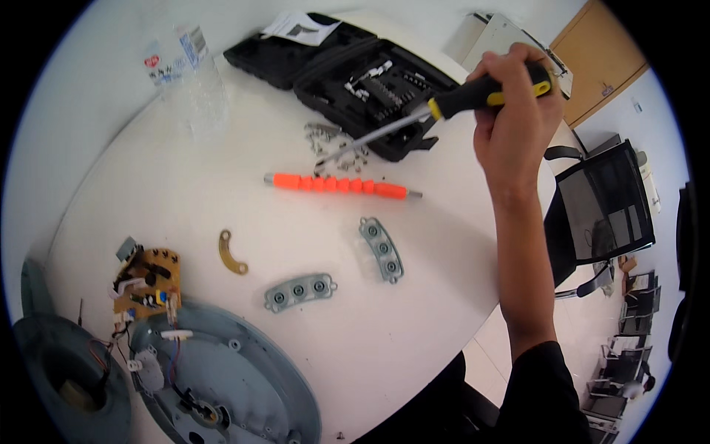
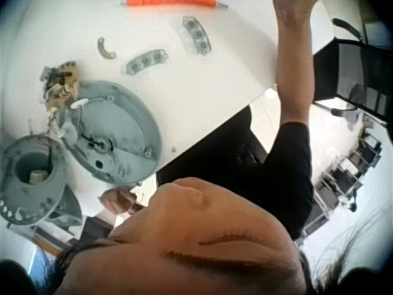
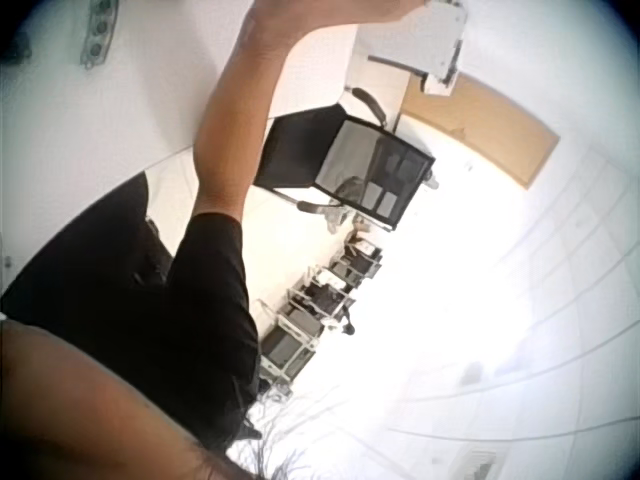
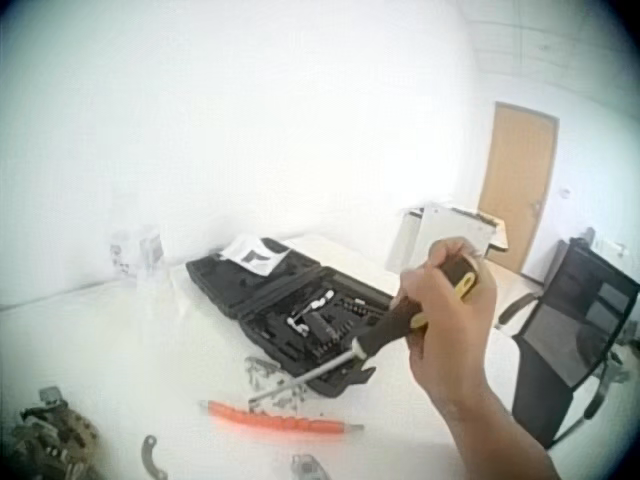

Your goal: The person uses a screwdriver to tighten screws on a small white component attached to a fan base. They connect wires to a circuit board and secure the component with screws. The person handles the fan base, circuit board, and small white component throughout the task.

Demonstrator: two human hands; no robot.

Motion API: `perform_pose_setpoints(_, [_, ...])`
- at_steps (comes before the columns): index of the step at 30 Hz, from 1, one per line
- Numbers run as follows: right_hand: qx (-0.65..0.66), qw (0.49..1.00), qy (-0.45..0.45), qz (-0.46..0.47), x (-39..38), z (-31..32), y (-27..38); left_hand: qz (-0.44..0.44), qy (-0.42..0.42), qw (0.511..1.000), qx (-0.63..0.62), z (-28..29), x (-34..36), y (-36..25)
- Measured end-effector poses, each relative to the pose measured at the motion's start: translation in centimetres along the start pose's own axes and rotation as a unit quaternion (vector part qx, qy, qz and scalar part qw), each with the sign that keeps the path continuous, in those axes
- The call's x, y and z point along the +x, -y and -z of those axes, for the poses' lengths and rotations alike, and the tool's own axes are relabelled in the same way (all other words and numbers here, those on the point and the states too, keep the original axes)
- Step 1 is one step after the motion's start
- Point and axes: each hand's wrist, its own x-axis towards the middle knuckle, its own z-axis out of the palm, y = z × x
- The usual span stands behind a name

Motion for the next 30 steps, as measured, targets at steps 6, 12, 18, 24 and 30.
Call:
perform_pose_setpoints(6, [-0.306, 0.896, 0.055, 0.317, 2.1, 3.8, -1.8, 0.015, 0.029, 0.999, 0.007, 0.1, 0.5, -0.3])
perform_pose_setpoints(12, [-0.434, 0.806, 0.05, 0.4, 1.8, 4.1, -2.2, 0.006, 0.034, 0.999, 0.005, 0.0, 1.1, -0.5])
perform_pose_setpoints(18, [-0.454, 0.791, 0.04, 0.409, 1.9, 4.2, -2.0, 0.0, 0.028, 1.0, -0.01, 0.3, 0.3, -0.4])
perform_pose_setpoints(24, [-0.122, 0.979, -0.004, 0.166, 2.1, 4.5, -1.4, 0.034, 0.062, 0.997, -0.003, 1.6, -2.6, 0.1])
perform_pose_setpoints(30, [0.25, 0.963, -0.022, -0.097, -1.8, 0.1, 3.6, 0.089, 0.035, 0.992, -0.078, 2.4, -0.4, -0.3])
